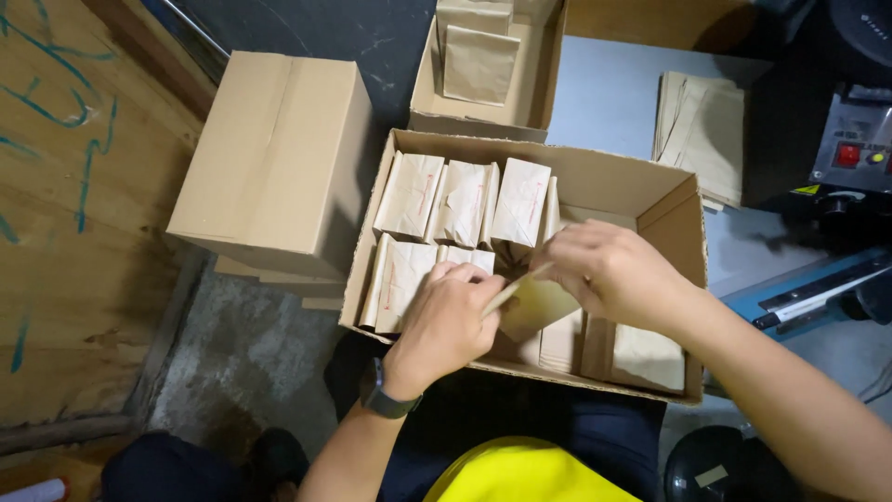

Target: Organizing and packing paper coffee bags into a cardboard box for shipping or storage.

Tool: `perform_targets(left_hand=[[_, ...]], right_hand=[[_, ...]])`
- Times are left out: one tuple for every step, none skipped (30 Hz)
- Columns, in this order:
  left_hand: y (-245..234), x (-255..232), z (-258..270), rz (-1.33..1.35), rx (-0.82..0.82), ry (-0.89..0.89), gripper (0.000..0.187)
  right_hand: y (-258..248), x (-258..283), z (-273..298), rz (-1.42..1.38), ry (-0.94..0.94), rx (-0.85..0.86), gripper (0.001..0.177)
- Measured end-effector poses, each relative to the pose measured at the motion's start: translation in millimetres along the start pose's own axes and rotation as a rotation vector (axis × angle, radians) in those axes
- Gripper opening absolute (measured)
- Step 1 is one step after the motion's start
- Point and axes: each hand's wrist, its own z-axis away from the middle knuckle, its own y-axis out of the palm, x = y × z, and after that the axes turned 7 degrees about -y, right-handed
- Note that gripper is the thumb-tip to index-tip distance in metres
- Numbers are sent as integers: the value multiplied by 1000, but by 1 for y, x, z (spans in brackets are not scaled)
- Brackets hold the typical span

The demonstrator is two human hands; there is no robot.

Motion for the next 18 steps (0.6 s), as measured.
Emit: perform_targets(left_hand=[[-1,-1,0,1,2,0,20],[-2,-2,0,-10,-3,-33,21],[-4,-3,-2,-23,-14,-66,23],[-3,-2,-3,-23,-17,-67,23],[-3,0,-2,-21,-32,-87,20],[-2,1,-2,-18,-48,-106,20],[-1,1,-2,-19,-48,-109,20],[-1,2,-1,1,-75,-123,21],[-1,2,-1,20,-102,-137,21],[0,4,-1,18,-104,-139,21],[1,6,-1,56,-127,-147,22],[2,8,0,94,-149,-155,23],[4,10,0,93,-149,-155,23],[6,11,0,101,-153,-161,25],[7,13,0,107,-158,-168,27],[3,10,0,105,-160,-167,27],[-1,7,0,145,-172,-167,22],[-5,4,1,185,-185,-168,20]], right_hand=[[1,-2,4,-1,2,0,13],[2,-3,8,-35,151,-102,18],[2,-6,11,-68,294,-205,39],[-3,-3,13,-67,291,-205,39],[-8,0,16,-211,453,-246,48],[-12,3,19,-356,615,-283,58],[-13,3,23,-358,613,-282,58],[-15,3,28,-466,731,-267,61],[-16,2,32,-574,848,-251,65],[-10,-3,38,-575,846,-250,65],[-5,-7,44,-751,916,-252,67],[1,-10,51,-929,983,-252,69],[1,-8,50,-930,983,-253,69],[2,-5,49,-999,1037,-245,77],[2,-3,47,-1068,1087,-237,86],[4,-2,47,-1069,1085,-238,86],[6,-1,46,-1096,1110,-282,93],[8,0,46,-1123,1135,-325,100]])
